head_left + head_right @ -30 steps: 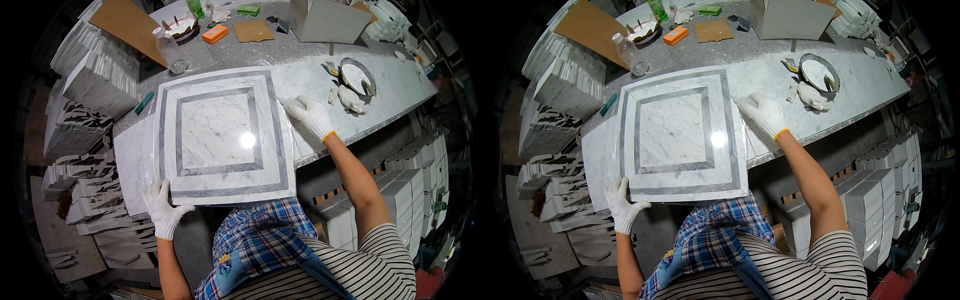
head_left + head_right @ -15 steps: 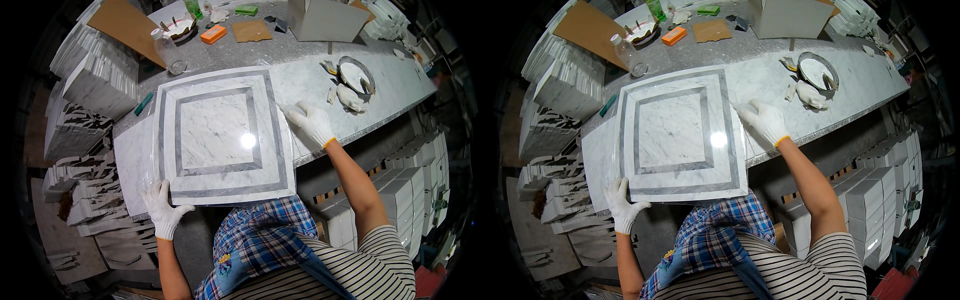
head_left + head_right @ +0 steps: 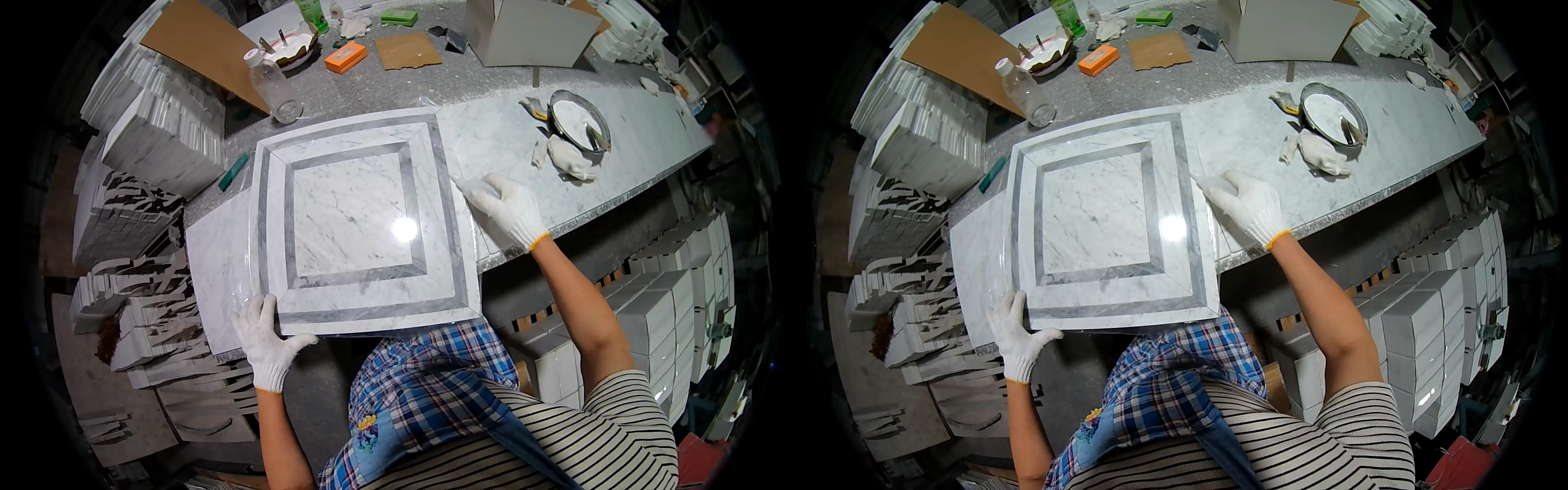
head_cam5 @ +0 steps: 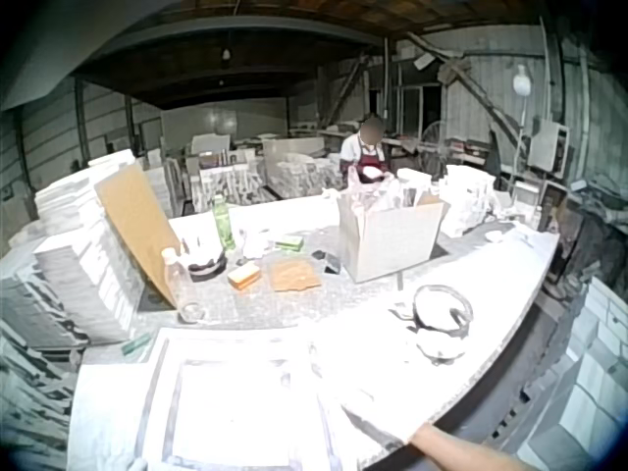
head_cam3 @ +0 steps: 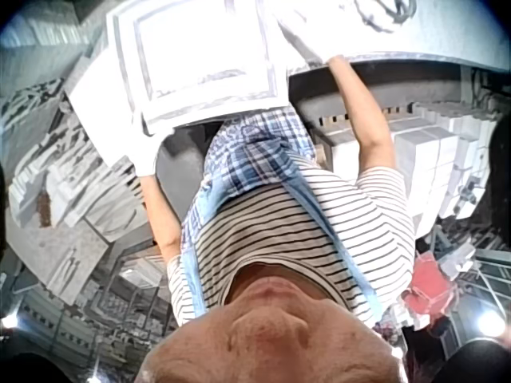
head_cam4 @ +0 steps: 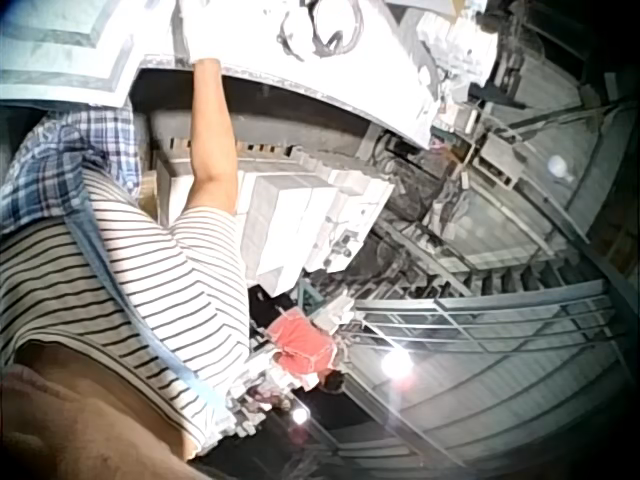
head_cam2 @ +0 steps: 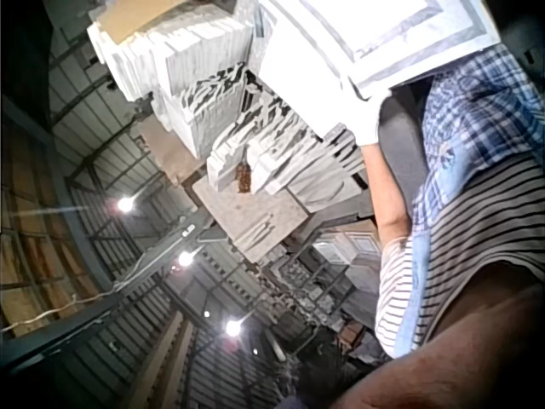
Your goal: The person wraps a square marble-patterned tile with clear plastic film. They smooth the film over the surface, fold the edges, and use a utility knife to trim the excess plastic along the tile's perimeter. The person handles the tile and the knife with gloved hands throughout the process.
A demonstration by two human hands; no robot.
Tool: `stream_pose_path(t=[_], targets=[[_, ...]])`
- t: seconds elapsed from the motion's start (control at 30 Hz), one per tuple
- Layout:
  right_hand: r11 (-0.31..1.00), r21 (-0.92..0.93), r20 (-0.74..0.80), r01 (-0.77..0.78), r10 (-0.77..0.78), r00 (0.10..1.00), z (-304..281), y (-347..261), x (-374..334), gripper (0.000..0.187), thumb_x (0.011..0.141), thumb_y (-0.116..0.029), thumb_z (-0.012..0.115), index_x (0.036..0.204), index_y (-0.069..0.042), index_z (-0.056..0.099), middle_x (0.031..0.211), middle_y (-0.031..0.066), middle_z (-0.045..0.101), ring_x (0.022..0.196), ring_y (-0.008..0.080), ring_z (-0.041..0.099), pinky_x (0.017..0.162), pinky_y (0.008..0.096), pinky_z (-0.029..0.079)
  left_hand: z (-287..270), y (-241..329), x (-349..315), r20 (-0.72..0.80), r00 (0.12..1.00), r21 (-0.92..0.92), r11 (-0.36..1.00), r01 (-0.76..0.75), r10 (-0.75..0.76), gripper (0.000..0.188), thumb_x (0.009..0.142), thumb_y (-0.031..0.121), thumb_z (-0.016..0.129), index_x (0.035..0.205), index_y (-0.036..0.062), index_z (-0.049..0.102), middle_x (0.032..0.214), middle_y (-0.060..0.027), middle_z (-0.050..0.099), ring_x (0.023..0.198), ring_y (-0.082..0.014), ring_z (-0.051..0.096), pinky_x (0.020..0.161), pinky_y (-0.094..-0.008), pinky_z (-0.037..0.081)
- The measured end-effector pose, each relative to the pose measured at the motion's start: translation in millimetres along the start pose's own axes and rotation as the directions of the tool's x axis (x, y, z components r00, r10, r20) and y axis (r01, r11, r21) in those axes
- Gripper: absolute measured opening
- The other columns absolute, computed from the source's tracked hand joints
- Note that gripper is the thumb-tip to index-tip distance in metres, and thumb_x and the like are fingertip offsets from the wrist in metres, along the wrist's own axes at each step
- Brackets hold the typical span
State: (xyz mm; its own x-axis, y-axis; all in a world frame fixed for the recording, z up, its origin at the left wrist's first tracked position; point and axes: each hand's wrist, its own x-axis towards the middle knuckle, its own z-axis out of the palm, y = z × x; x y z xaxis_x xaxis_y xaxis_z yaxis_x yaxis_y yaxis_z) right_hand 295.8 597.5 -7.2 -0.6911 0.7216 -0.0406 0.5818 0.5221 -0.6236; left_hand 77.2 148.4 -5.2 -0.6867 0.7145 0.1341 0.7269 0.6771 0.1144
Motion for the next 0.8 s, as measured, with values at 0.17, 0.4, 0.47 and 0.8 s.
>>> stream_pose_path(t=[0.17,0.4,0.47,0.8], targets=[[0.999,0.034,0.005,-0.007,0.007,1.0,-1.0,-1.9,-6.9,0.061,0.087,-0.062,0.063,0.104,-0.004,0.073,0.095,0.0263,0.071,0.094,0.0435,0.069,0.08,0.0483,0.053,-1.0,1.4,0.0,0.009,1.0,0.003,1.0,0.011,-0.011,0.118,0.045,0.079,0.081,0.133,0.0034,0.061,0.136,-0.0195,0.058,0.131,-0.0412,0.051,0.118,-0.0684,0.024],[0.999,0.046,-0.005,-0.007,0.007,1.0,1.3,-0.5,-13.9,0.059,0.086,-0.061,0.063,0.105,-0.006,0.073,0.095,0.0258,0.072,0.093,0.0422,0.07,0.079,0.0477,0.053,0.2,0.6,-0.8,0.001,1.0,0.002,1.0,0.005,-0.005,0.117,0.045,0.077,0.082,0.134,0.0043,0.061,0.137,-0.019,0.057,0.132,-0.0408,0.05,0.118,-0.0683,0.024],[0.999,0.039,-0.007,-0.01,0.01,1.0,1.9,-0.7,-16.0,0.058,0.086,-0.061,0.063,0.105,-0.006,0.074,0.096,0.0255,0.072,0.093,0.0421,0.07,0.079,0.0476,0.053,0.3,0.2,-0.6,0.005,1.0,-0.005,1.0,0.01,-0.01,0.117,0.045,0.077,0.083,0.134,0.0044,0.06,0.137,-0.019,0.057,0.132,-0.0407,0.05,0.117,-0.0676,0.024],[0.998,0.054,-0.015,-0.022,0.023,1.0,1.4,-3.8,-29.5,0.055,0.086,-0.058,0.065,0.098,-0.004,0.072,0.091,0.0242,0.072,0.089,0.0403,0.07,0.077,0.0453,0.053,0.4,-0.9,0.2,-0.007,1.0,0.013,1.0,-0.013,0.013,0.116,0.044,0.074,0.085,0.133,0.0033,0.06,0.136,-0.0199,0.058,0.129,-0.042,0.051,0.116,-0.0664,0.027]])
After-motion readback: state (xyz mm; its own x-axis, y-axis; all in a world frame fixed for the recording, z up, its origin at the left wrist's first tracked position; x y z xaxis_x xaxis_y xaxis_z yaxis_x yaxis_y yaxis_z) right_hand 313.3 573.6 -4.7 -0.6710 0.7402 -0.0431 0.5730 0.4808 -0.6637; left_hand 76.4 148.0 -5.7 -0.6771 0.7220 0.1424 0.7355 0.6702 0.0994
